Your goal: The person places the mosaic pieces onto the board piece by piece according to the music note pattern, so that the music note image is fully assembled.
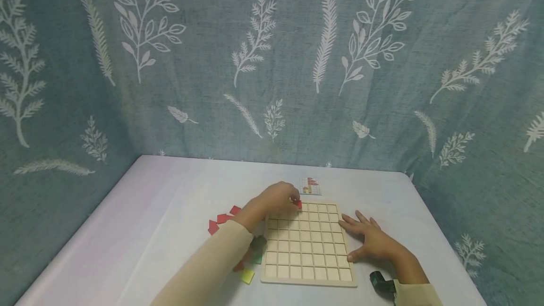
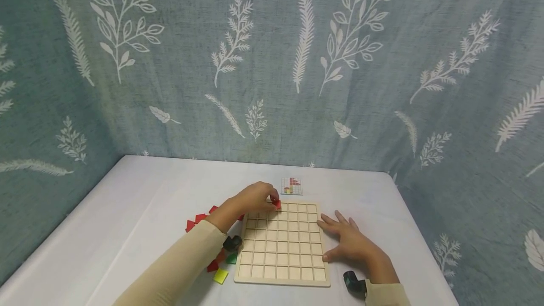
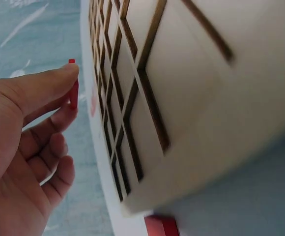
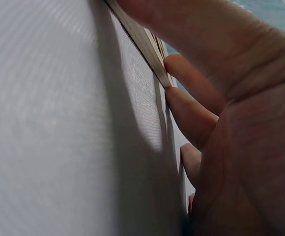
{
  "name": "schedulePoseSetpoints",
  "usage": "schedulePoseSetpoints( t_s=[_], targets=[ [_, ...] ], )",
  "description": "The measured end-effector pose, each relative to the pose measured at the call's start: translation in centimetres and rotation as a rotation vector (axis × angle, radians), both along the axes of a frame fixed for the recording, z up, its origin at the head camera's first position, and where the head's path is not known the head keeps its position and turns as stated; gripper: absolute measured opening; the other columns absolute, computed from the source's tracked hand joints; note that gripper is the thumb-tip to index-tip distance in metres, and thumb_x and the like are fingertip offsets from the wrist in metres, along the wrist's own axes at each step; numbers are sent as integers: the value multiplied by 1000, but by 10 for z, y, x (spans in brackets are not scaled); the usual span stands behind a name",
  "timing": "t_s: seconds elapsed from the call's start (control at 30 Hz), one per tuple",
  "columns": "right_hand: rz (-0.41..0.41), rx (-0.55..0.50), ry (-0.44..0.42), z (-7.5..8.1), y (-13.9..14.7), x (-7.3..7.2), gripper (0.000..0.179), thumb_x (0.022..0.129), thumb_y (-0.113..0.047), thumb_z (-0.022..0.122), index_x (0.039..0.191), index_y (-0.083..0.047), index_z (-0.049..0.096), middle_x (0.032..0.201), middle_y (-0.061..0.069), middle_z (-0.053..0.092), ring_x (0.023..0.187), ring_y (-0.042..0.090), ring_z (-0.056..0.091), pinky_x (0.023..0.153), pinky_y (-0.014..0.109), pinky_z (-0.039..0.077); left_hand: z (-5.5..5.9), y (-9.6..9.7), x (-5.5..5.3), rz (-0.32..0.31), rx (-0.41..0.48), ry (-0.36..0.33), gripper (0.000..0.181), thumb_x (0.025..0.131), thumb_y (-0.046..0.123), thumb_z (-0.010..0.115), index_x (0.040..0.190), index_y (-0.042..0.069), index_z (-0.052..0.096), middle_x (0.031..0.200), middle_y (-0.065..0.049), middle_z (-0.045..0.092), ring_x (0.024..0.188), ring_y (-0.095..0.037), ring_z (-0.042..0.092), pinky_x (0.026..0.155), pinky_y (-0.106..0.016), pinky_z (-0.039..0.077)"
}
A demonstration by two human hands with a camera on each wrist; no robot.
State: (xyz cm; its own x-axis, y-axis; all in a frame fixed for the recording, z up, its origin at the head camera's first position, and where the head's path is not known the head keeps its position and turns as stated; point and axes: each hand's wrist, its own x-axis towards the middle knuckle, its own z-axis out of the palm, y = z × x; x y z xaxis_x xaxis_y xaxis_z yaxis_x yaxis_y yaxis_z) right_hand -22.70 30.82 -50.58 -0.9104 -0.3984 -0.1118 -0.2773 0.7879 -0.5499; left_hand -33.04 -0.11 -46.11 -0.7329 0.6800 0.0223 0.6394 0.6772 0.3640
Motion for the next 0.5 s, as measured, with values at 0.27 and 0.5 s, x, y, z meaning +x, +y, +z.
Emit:
schedulePoseSetpoints(
  t_s=[0.27,0.5],
  targets=[
    [-13,8,-1,-1,0,-1,107,53,-55,85,145,-15,48,155,5,32,145,40,4,111,59,-7,-5,14,-5,21,-23,-8,22,85,31,76,101,16,75,94,8,68,91,-11,61,82,-29,50],
    [-22,19,-6,-1,-2,-2,108,52,-55,85,145,-16,48,155,3,31,145,40,3,111,59,-7,-10,19,-4,64,1,-52,13,84,28,77,92,18,74,88,11,65,87,-9,60,80,-29,50]
  ],
)
